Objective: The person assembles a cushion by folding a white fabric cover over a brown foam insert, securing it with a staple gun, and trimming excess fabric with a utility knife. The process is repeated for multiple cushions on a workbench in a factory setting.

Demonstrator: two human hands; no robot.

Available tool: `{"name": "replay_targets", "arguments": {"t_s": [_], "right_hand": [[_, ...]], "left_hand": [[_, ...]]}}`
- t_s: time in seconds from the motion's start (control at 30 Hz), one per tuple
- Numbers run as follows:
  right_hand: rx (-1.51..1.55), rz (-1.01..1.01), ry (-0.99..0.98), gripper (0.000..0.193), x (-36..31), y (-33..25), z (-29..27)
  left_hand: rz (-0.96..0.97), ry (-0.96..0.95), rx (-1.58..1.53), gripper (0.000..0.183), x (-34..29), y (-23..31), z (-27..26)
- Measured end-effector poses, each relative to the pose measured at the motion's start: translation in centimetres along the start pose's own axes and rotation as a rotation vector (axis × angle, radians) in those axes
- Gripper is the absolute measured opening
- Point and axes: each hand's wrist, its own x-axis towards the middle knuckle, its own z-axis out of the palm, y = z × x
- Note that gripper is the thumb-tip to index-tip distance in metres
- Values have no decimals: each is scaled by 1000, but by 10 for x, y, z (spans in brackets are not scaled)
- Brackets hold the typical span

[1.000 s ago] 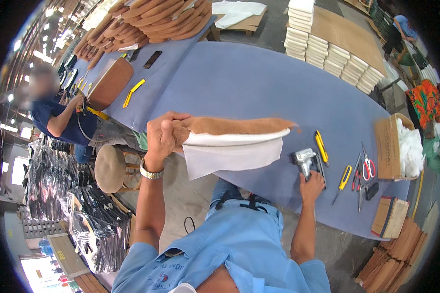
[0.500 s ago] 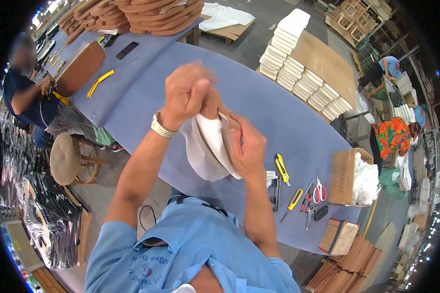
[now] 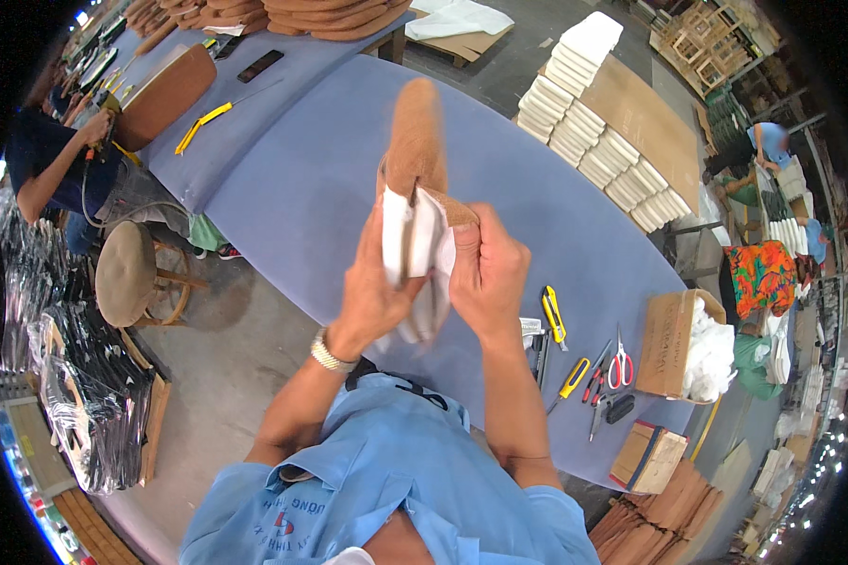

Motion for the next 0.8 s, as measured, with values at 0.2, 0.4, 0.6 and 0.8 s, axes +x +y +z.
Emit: {"name": "replay_targets", "arguments": {"t_s": [0.2,0.4,0.6,0.8], "right_hand": [[-17,192,-7,24,-42,-6,-28],[198,746,-8,29,-176,106,-18],[-20,783,167,17,-199,107,-16],[-269,485,208,27,-174,92,-29]], "left_hand": [[57,-397,232,93,17,37,-78],[-123,-954,267,89,-22,-17,-13],[-93,-973,267,89,-55,-21,3],[178,-739,164,98,-24,-14,43]]}}
